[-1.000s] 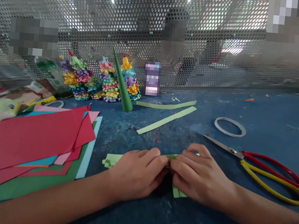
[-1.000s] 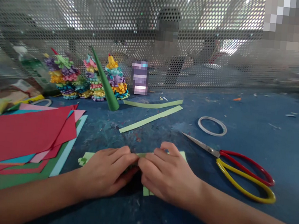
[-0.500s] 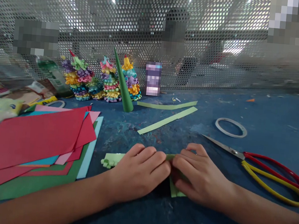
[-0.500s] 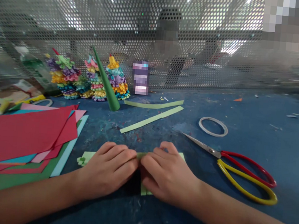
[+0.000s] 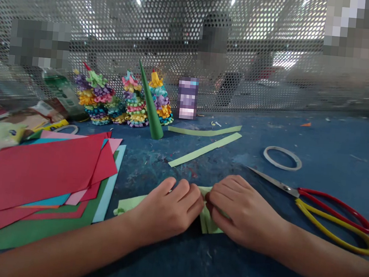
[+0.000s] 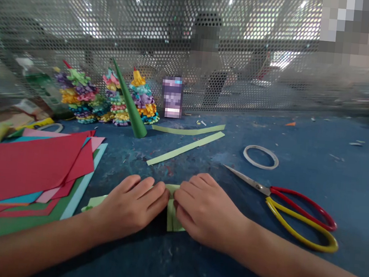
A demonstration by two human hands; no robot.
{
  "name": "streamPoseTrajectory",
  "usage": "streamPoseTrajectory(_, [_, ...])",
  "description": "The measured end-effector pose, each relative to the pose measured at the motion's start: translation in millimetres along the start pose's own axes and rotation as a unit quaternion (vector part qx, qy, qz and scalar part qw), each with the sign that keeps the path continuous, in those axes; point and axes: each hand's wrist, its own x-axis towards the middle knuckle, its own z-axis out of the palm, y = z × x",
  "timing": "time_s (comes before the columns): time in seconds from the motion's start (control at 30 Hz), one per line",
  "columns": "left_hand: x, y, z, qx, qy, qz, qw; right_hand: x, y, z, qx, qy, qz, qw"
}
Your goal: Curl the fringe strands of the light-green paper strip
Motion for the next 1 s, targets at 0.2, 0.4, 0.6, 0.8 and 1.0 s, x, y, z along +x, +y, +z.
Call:
streamPoseTrajectory(0.2, [-3.3,-22.1,11.8,0.049,-0.001,0.006,0.999,3.6,-2.2,-2.6,0.014,-0.06,0.028,0.998])
streamPoseTrajectory(0.4, [-2.0,-28.0,18.5,-0.014,-0.035,-0.012,0.999,5.8,7.9,1.7,0.023,-0.041,0.031,0.998])
streamPoseTrajectory(0.6, [0.0,7.0,-3.5,-0.13,0.001,-0.027,0.991,1.3,14.6,8.0,0.067,-0.035,0.046,0.996])
streamPoseTrajectory(0.8, [0.7,11.7,4.8,-0.251,-0.1,-0.085,0.959,-1.5,13.9,8.4,0.067,-0.024,0.056,0.996])
streamPoseTrajectory(1.0, [-2.1,3.2,16.7,-0.298,-0.108,-0.076,0.945,-1.8,13.9,8.0,0.059,-0.001,0.065,0.996])
